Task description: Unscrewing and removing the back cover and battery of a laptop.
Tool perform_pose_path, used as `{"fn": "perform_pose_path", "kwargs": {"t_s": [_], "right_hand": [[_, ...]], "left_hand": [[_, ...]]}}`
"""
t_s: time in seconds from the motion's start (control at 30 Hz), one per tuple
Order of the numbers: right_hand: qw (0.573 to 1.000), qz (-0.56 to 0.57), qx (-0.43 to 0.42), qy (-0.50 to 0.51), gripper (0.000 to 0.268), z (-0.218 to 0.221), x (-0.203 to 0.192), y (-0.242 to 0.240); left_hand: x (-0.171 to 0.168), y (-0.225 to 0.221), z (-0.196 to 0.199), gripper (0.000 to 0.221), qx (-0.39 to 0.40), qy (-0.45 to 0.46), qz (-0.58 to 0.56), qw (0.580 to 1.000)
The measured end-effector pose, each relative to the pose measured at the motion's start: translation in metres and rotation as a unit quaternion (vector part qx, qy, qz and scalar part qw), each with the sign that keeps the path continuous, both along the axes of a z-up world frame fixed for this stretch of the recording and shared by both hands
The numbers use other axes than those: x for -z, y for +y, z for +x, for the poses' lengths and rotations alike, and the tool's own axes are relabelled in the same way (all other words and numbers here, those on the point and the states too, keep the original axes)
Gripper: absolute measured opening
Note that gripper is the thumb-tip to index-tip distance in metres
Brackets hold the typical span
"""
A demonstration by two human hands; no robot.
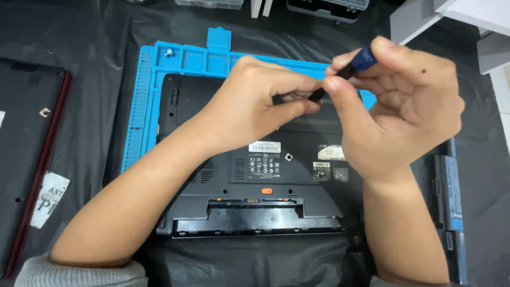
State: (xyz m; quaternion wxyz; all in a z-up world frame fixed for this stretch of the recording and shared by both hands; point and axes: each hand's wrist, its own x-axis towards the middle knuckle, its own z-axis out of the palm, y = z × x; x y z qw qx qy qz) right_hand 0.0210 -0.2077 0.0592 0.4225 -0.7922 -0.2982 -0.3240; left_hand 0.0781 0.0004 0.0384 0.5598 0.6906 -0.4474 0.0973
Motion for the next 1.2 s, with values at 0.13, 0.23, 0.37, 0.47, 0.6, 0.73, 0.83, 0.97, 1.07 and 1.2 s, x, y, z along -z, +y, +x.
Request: {"fn": "perform_pose_path", "kwargs": {"t_s": [0.13, 0.23, 0.37, 0.47, 0.6, 0.73, 0.83, 0.97, 1.07, 1.2], "right_hand": [[1.000, -0.006, -0.002, -0.006, 0.041, 0.003, 0.000, 0.000], [1.000, 0.006, -0.008, 0.013, 0.041, 0.002, 0.000, -0.001], [0.994, 0.049, -0.047, 0.080, 0.037, 0.003, -0.001, -0.001], [0.988, 0.087, -0.064, 0.110, 0.039, 0.006, 0.004, -0.003], [0.994, 0.054, -0.048, 0.085, 0.038, 0.007, 0.000, 0.000], [0.992, 0.046, -0.075, 0.094, 0.036, 0.007, -0.002, 0.000], [0.990, 0.033, -0.090, 0.106, 0.035, 0.008, -0.007, 0.001], [0.980, 0.052, -0.140, 0.133, 0.038, 0.011, -0.003, -0.002], [0.986, 0.025, -0.114, 0.117, 0.042, 0.012, -0.007, 0.002], [0.998, -0.026, -0.008, 0.062, 0.036, 0.006, -0.013, 0.016]], "left_hand": [[-0.001, 0.000, 0.000, 0.019, 0.006, 0.010, -0.001, 1.000], [0.001, -0.001, 0.001, 0.018, 0.012, 0.036, -0.004, 0.999], [0.001, -0.002, 0.004, 0.022, -0.006, 0.026, -0.029, 0.999], [0.009, 0.000, 0.007, 0.017, 0.015, 0.006, -0.062, 0.998], [0.014, -0.004, 0.008, 0.015, 0.006, 0.044, -0.039, 0.998], [0.016, -0.002, 0.007, 0.015, 0.003, 0.008, -0.055, 0.998], [0.015, -0.002, 0.007, 0.014, -0.014, -0.015, -0.056, 0.998], [0.017, -0.004, 0.006, 0.018, -0.032, -0.015, -0.073, 0.997], [0.019, -0.008, 0.007, 0.019, -0.029, 0.015, -0.097, 0.995], [0.022, -0.014, 0.002, 0.024, -0.039, 0.047, -0.100, 0.993]]}}
